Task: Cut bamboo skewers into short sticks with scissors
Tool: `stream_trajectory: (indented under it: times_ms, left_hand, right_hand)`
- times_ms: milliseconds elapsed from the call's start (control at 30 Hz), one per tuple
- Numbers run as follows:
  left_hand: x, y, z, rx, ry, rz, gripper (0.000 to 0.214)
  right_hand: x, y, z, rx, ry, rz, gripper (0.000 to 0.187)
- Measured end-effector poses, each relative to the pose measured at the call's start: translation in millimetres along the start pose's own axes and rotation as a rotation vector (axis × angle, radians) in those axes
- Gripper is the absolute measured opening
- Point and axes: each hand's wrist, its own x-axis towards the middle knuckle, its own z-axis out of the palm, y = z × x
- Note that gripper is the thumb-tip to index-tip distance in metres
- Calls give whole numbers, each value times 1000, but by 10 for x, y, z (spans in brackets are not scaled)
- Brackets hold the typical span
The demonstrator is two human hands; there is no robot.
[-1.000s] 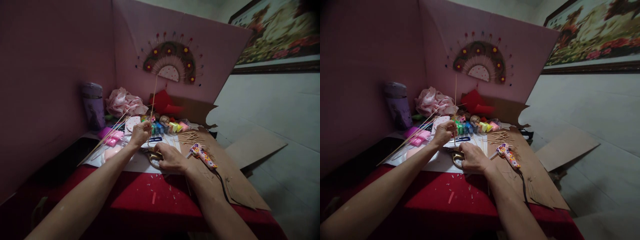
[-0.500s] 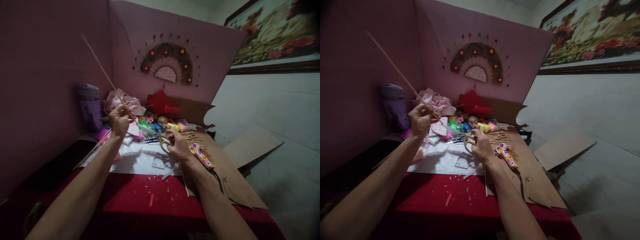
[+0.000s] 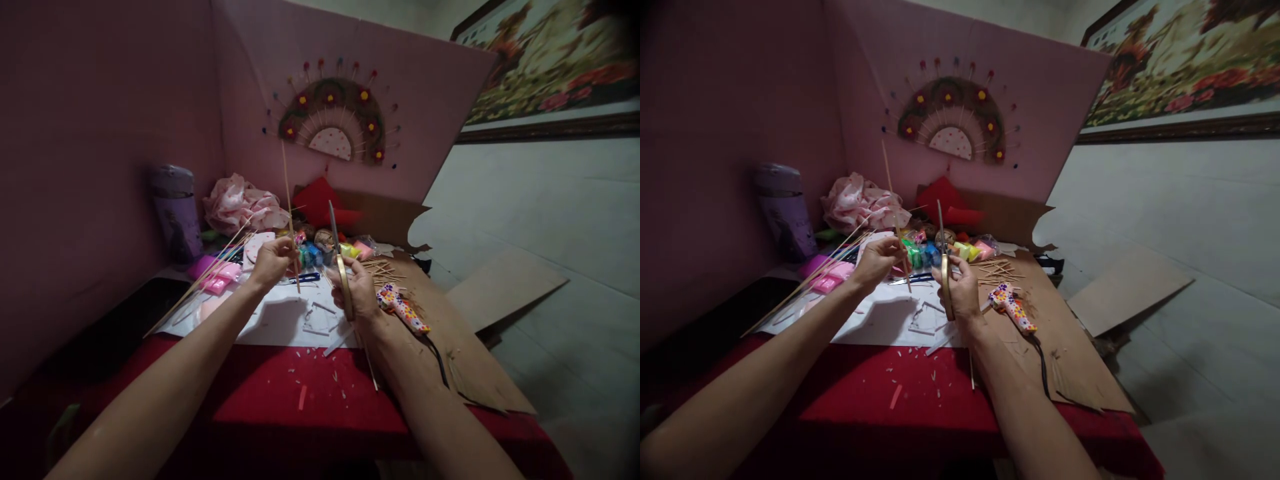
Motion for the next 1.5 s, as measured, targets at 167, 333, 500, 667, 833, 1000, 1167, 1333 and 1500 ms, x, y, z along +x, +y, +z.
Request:
stream_trajectory:
  times_ms: [167,333,500,667,833,1000,1167,1333,1500]
  left_hand:
    - [1,-127,44,14,-46,-14,16]
    - [-21,-142,49,35,-77,31,18]
    - [-51,-140,87,7,-90,22,23]
    - [-82,-142,90,-142,-109,-17,33]
    - [-67,-233,114,-302,-105,9,38]
    - [-24,-332,198,-458,-122,30,36]
    - [-29,-244,145,-483,-101,18,35]
    - [-42,-89,12,-447,-114,-37,30]
    - [-39,-15,-51,-373,-37,-117,25]
  right_hand:
    - [-12,22,-8,84,64,-6,41]
    - [-15,51,-4,84,45,30,43]
    - [-15,103,2,31,32,34,43]
    - [-7,131,-5,0,41,24,46]
    - [-5,148,-8,12,40,35,46]
    - [-10,157,-9,13,37,41,45]
    - [18,175,-30,7,27,26,47]
    - [31,181,-22,-23,-12,14,50]
    - [-7,175,20,-65,-83,27,55]
